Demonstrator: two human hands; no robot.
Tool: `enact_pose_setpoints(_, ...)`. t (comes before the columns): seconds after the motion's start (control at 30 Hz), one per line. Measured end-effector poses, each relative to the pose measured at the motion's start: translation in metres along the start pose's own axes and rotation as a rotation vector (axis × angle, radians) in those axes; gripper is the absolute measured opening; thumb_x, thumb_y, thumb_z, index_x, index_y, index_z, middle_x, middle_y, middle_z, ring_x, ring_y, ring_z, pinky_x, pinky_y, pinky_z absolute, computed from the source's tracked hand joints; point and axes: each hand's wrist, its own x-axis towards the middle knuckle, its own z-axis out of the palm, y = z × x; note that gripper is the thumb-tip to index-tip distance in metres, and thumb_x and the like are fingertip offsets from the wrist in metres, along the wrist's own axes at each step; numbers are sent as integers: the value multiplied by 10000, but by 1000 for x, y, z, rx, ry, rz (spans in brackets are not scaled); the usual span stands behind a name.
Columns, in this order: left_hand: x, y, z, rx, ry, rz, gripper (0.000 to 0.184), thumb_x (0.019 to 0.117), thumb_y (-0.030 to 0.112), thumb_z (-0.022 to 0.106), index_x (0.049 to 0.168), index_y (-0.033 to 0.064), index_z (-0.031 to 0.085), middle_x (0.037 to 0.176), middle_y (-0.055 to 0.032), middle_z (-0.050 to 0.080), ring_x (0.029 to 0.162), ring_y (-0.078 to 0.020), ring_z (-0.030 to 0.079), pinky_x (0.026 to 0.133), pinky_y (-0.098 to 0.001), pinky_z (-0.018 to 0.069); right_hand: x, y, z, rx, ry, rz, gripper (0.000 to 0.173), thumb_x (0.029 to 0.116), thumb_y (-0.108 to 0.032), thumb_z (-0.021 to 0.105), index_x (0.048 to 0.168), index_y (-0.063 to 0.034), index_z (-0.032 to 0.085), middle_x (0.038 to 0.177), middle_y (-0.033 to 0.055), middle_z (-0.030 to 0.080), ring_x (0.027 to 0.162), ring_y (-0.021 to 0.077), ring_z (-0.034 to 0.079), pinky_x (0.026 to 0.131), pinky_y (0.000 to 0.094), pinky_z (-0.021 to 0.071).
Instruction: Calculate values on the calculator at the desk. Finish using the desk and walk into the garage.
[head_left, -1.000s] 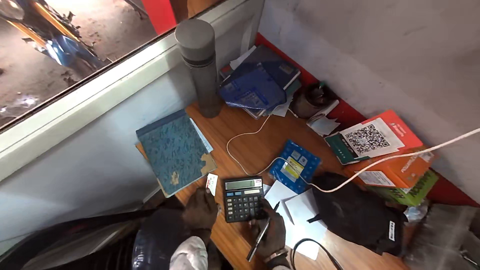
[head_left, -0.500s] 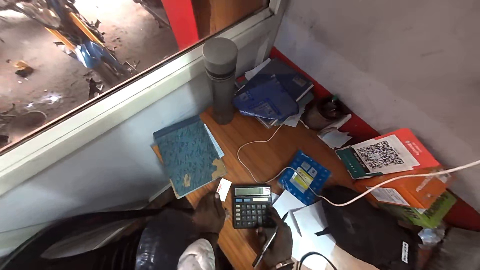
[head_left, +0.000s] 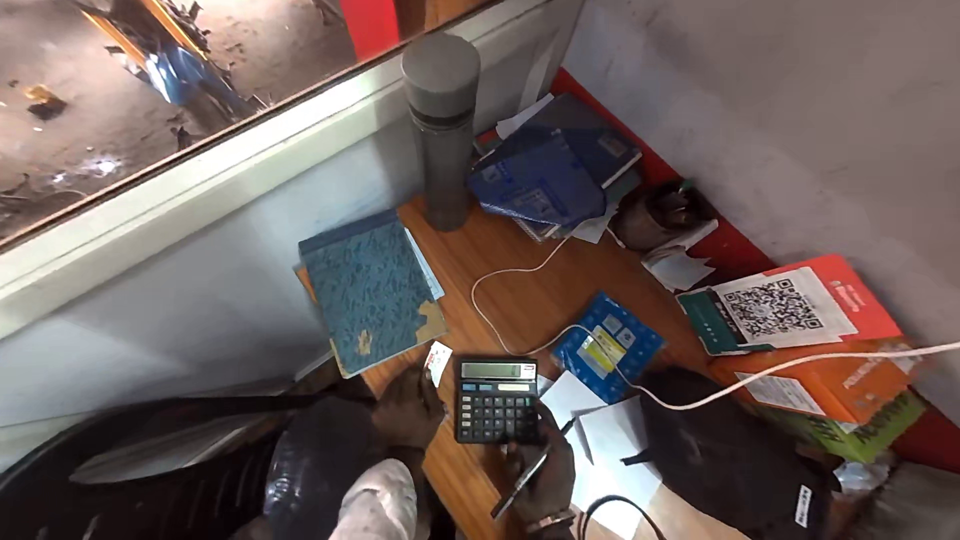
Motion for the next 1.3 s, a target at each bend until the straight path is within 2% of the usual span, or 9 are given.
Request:
enact_pose_setpoints(0.13,-3,-4,3,-20,9,23,430,996,341,457,867,43,739,827,-128,736,766,-301,735,645,-489,591,0,0,0,83,44,-4,630,931,-547,523,1295,-33,541,1358,180,651,1052,232,690,860,394,550)
enact_pose_setpoints(0.33,-3,-2,-2,-33,-35,6,480,1017,388,428,870,51,737,798,-131,724,738,-316,722,614,-518,567,-10,0,-1,280,123,-128,410,979,-492,564,1254,-191,529,1250,58,698,1059,147,675,893,285,540)
enact_pose_setpoints(0.43,-2,-4,-3,-28,-55,5,410,976,357,474,858,51,721,767,-123,710,704,-303,712,602,-507,566,-24,-16,1,319,-18,-141,407,983,-466,566,1217,-133,582,1193,104,727,1074,183,712,912,332,593)
enact_pose_setpoints(0.5,-2,-5,-3,-18,-71,7,383,968,340,494,866,48,719,773,-128,710,716,-308,714,617,-511,569,-28,-33,4,215,-53,-113,413,897,-422,596,1138,-94,666,1134,133,762,949,245,742,793,380,604)
enact_pose_setpoints(0.63,-1,-3,-5,-25,-75,-8,393,989,347,477,861,53,704,734,-116,682,672,-302,689,569,-511,538,-33,-40,10,182,-22,-117,395,947,-447,540,1195,-143,581,1195,104,743,934,217,730,758,348,596)
enact_pose_setpoints(0.8,-1,-4,-2,-35,-58,24,399,992,338,463,857,44,697,758,-131,690,688,-317,696,575,-504,539,-25,-51,8,31,-125,-138,496,870,-509,532,1125,-133,730,1170,107,764,867,262,738,749,418,576)
enact_pose_setpoints(1.13,0,0,-3,-20,-51,12,394,1000,332,457,869,46,694,792,-152,705,721,-348,707,575,-527,531,-35,-40,19,86,23,-86,419,927,-463,561,1137,-107,625,1151,126,754,891,230,734,755,359,598)
enact_pose_setpoints(1.2,0,-1,-2,-27,-52,14,381,1000,317,465,868,41,692,782,-149,701,710,-349,703,567,-528,529,-31,-44,17,30,-16,-51,488,867,-472,596,1114,-57,662,1141,148,757,844,245,731,743,381,594)
enact_pose_setpoints(1.3,1,0,-4,-37,-83,11,377,996,314,473,875,38,698,794,-150,703,722,-344,707,584,-534,542,-27,-48,16,-38,-72,-42,500,838,-504,605,1108,-89,680,1191,112,754,829,235,721,738,380,574)
